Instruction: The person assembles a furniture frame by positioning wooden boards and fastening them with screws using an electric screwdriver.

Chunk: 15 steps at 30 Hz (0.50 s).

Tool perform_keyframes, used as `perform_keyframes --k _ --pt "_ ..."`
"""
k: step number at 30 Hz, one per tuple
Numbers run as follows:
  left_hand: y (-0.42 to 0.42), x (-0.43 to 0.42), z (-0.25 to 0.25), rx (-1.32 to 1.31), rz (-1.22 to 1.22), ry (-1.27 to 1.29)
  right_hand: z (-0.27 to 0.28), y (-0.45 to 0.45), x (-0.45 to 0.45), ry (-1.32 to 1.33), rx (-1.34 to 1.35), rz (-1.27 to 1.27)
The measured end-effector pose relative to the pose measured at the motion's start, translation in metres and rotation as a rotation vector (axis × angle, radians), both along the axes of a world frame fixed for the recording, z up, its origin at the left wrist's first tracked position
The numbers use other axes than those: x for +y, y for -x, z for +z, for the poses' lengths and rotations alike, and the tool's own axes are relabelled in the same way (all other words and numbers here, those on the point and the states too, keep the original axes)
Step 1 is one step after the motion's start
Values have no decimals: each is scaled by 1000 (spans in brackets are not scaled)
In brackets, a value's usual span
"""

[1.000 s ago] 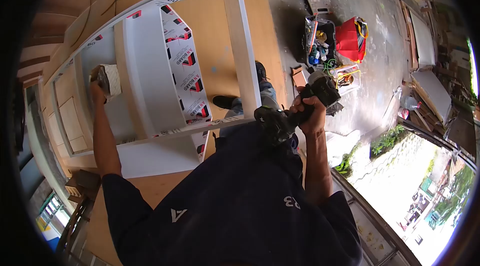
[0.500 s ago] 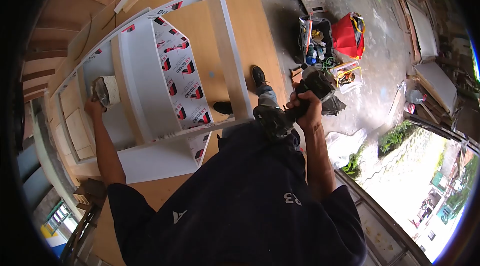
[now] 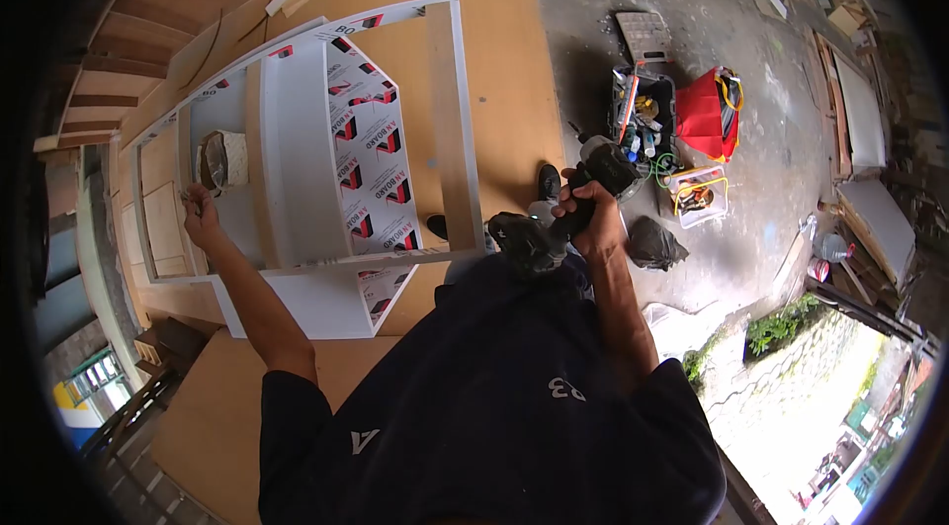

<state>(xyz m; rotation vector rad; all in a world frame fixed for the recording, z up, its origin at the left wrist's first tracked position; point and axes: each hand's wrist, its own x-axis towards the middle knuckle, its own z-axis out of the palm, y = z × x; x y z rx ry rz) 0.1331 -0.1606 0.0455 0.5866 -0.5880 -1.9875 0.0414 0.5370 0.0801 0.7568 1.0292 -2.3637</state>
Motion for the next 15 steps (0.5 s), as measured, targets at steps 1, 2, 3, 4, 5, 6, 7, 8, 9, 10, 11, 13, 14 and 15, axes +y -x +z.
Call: perform_keyframes --k 1,2,3,4,5,6,7,8,9,10,11,13,14,15 --pt "4 31 13 218 -59 -78 2 0 0 -17 5 -6" --pt "8 64 28 423 -125 -173 4 6 -1 -42 17 26" --pt "2 109 44 532 -184 -177 -2 19 6 -22 14 73" --pt "12 143 51 641 -286 -209 -3 20 7 -16 47 103" --pt "15 181 62 738 -326 -353 -6 27 9 -2 82 152" --pt "16 224 70 757 -281 -329 -8 41 21 -25 116 264" --pt "22 246 71 771 -263 -335 -6 43 20 -24 114 264" --pt "26 272 70 773 -247 -323 -7 50 23 -15 106 306" --pt "26 311 67 884 -230 -397 -9 66 39 0 99 375" --pt "34 329 66 987 -252 -496 -9 68 41 31 82 348" --pt "37 351 65 953 -206 -542 -9 76 47 34 78 372" --pt "38 389 49 861 -155 -451 -4 91 60 14 119 434" --pt "36 403 40 825 -212 -431 -1 98 63 40 114 454" --pt "33 417 30 790 -271 -407 3 107 67 45 106 481"
